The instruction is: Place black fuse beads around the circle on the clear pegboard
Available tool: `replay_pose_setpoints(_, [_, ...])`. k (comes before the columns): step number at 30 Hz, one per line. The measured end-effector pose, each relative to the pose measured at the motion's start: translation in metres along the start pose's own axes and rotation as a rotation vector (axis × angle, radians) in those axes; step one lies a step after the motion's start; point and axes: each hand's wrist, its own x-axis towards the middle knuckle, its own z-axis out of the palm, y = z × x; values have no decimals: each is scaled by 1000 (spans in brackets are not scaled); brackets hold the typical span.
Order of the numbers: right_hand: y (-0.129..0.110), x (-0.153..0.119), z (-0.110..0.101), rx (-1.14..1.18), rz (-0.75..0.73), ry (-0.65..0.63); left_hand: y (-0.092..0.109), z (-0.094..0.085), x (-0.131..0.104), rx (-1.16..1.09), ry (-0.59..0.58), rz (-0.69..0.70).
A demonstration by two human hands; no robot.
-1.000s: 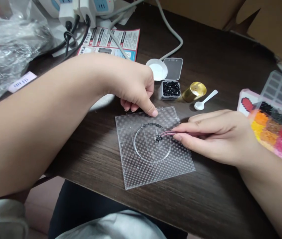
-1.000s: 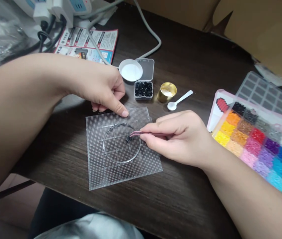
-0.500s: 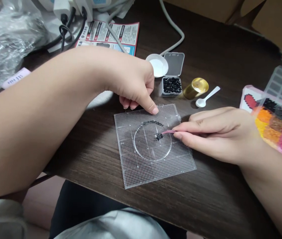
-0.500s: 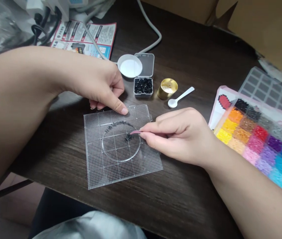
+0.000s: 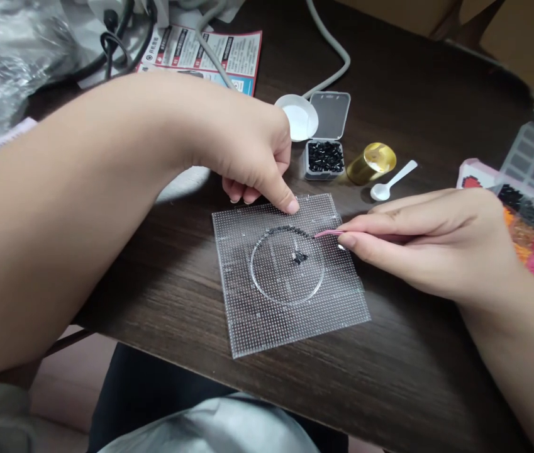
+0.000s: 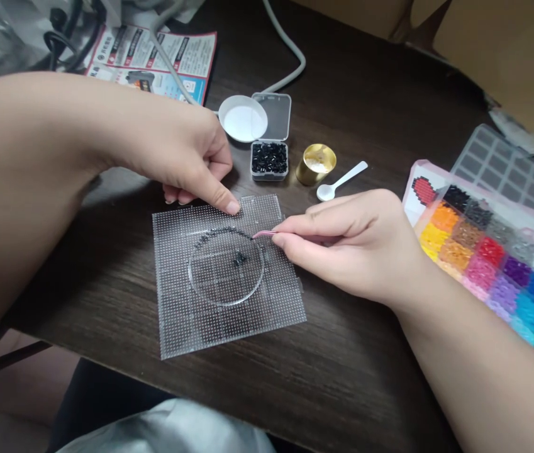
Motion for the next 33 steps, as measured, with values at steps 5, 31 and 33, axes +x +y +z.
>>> replay_pose_setpoints(5, [0, 1, 2, 22, 19, 3, 1, 1, -3, -5, 7, 30])
replay_pose_setpoints(31, [0, -1, 4, -12, 9, 27, 3, 1, -4, 7, 8, 20])
replay_pose_setpoints(33, [-1, -1, 3, -1, 19, 37, 3, 1, -4, 8, 16, 15])
